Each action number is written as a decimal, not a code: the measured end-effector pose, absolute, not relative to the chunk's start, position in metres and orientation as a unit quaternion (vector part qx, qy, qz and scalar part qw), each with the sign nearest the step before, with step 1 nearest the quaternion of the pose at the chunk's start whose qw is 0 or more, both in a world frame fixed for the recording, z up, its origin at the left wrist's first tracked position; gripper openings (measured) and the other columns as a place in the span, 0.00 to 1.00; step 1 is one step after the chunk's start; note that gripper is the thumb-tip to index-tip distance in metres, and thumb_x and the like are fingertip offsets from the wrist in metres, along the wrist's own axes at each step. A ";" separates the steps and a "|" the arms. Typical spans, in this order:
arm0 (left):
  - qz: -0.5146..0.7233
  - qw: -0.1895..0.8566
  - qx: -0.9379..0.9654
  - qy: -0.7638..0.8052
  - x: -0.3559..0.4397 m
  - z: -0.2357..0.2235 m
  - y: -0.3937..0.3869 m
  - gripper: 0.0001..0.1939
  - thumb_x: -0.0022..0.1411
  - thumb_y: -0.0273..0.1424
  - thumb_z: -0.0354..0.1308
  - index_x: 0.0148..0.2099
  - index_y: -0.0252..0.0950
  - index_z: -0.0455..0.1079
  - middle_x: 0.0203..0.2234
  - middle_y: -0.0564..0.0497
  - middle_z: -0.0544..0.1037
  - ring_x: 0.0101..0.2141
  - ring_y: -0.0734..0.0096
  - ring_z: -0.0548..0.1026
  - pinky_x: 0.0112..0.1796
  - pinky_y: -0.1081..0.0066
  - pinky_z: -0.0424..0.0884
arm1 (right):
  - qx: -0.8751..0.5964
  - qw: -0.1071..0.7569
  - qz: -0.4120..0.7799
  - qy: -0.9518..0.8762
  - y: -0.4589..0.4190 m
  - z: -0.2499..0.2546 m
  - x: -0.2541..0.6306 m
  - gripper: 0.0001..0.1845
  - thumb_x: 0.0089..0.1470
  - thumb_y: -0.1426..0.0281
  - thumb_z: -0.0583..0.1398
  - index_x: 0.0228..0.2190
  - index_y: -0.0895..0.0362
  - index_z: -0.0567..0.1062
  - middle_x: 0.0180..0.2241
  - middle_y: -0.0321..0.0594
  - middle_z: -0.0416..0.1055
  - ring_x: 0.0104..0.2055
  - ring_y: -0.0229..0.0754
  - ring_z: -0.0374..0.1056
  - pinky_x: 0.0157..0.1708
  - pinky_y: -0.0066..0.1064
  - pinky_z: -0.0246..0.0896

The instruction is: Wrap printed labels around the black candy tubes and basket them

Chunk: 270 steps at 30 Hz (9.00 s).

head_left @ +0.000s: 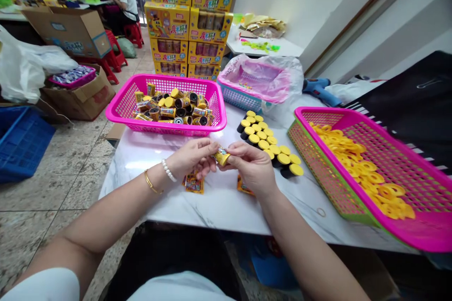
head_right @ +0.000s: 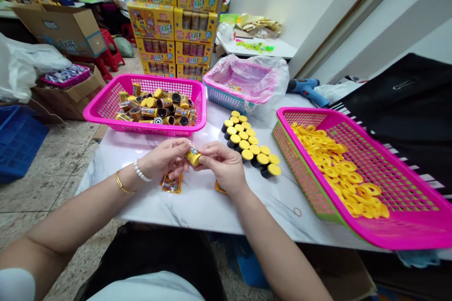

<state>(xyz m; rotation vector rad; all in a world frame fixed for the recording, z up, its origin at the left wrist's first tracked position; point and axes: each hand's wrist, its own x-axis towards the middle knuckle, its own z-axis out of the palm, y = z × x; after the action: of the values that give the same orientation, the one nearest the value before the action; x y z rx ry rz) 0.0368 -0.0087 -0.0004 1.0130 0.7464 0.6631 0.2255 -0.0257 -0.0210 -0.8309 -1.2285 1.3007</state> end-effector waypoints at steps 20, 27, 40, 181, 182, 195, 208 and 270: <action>0.528 0.177 0.654 0.512 0.000 0.041 0.017 0.21 0.57 0.41 0.67 0.49 0.36 0.71 0.33 0.48 0.78 0.29 0.69 0.75 0.32 0.69 0.71 | -0.354 0.571 0.406 -0.619 -0.026 -0.017 0.230 0.29 0.56 0.61 0.68 0.58 0.48 0.72 0.42 0.39 0.76 0.29 0.37 0.76 0.32 0.35 0.79; 0.299 0.051 0.845 0.440 -0.004 0.024 -0.029 0.06 0.61 0.31 0.65 0.33 0.35 0.73 0.29 0.50 0.74 0.31 0.68 0.72 0.33 0.69 0.67 | -0.409 0.531 0.361 -0.649 -0.022 -0.019 0.228 0.13 0.57 0.62 0.65 0.39 0.58 0.83 0.29 0.39 0.78 0.24 0.37 0.74 0.25 0.30 0.74; 0.313 0.132 0.838 0.427 -0.010 -0.007 -0.046 0.05 0.62 0.23 0.63 0.32 0.34 0.73 0.25 0.52 0.75 0.27 0.74 0.73 0.29 0.75 0.66 | -0.452 0.496 0.423 -0.609 -0.020 -0.016 0.228 0.27 0.54 0.47 0.64 0.29 0.60 0.82 0.23 0.41 0.76 0.21 0.36 0.70 0.17 0.25 0.65; 0.476 0.622 0.536 0.313 0.028 -0.010 0.000 0.20 0.48 0.33 0.75 0.41 0.33 0.74 0.36 0.46 0.82 0.37 0.66 0.79 0.40 0.68 0.74 | -0.367 0.560 0.235 -0.705 -0.026 -0.012 0.224 0.12 0.53 0.71 0.68 0.42 0.53 0.81 0.41 0.42 0.80 0.43 0.44 0.77 0.44 0.37 0.78; 0.474 0.606 0.558 0.311 0.027 -0.010 0.000 0.19 0.49 0.33 0.74 0.41 0.33 0.74 0.36 0.46 0.82 0.37 0.66 0.79 0.40 0.68 0.74 | -0.373 0.566 0.253 -0.690 -0.027 -0.013 0.224 0.12 0.52 0.70 0.69 0.41 0.53 0.82 0.41 0.43 0.80 0.43 0.45 0.77 0.44 0.37 0.78; 0.354 0.604 0.600 0.387 0.020 0.007 0.000 0.26 0.57 0.48 0.66 0.48 0.33 0.71 0.24 0.51 0.74 0.22 0.73 0.70 0.24 0.73 0.65 | -0.373 0.575 0.237 -0.689 -0.025 -0.019 0.219 0.10 0.51 0.70 0.70 0.38 0.50 0.84 0.40 0.42 0.81 0.44 0.46 0.77 0.48 0.42 0.76; 0.376 0.463 0.717 0.361 0.015 0.017 -0.006 0.21 0.53 0.38 0.71 0.48 0.35 0.75 0.36 0.45 0.80 0.31 0.69 0.74 0.31 0.72 0.68 | -0.360 0.537 0.551 -0.529 -0.018 -0.020 0.221 0.17 0.44 0.62 0.75 0.36 0.55 0.81 0.33 0.38 0.80 0.34 0.40 0.77 0.38 0.36 0.78; 0.152 0.275 0.869 0.383 -0.008 0.020 0.015 0.03 0.58 0.22 0.58 0.32 0.33 0.71 0.26 0.51 0.77 0.26 0.73 0.69 0.29 0.74 0.61 | -0.482 0.476 0.347 -0.648 -0.017 -0.009 0.212 0.16 0.58 0.57 0.63 0.35 0.58 0.82 0.27 0.41 0.79 0.23 0.38 0.73 0.17 0.27 0.65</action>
<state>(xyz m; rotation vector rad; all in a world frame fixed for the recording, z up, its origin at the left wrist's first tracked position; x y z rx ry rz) -0.0079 0.0151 0.0201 2.3358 1.0290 0.4074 0.2117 -0.0173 -0.0092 -1.1786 -1.5850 0.8487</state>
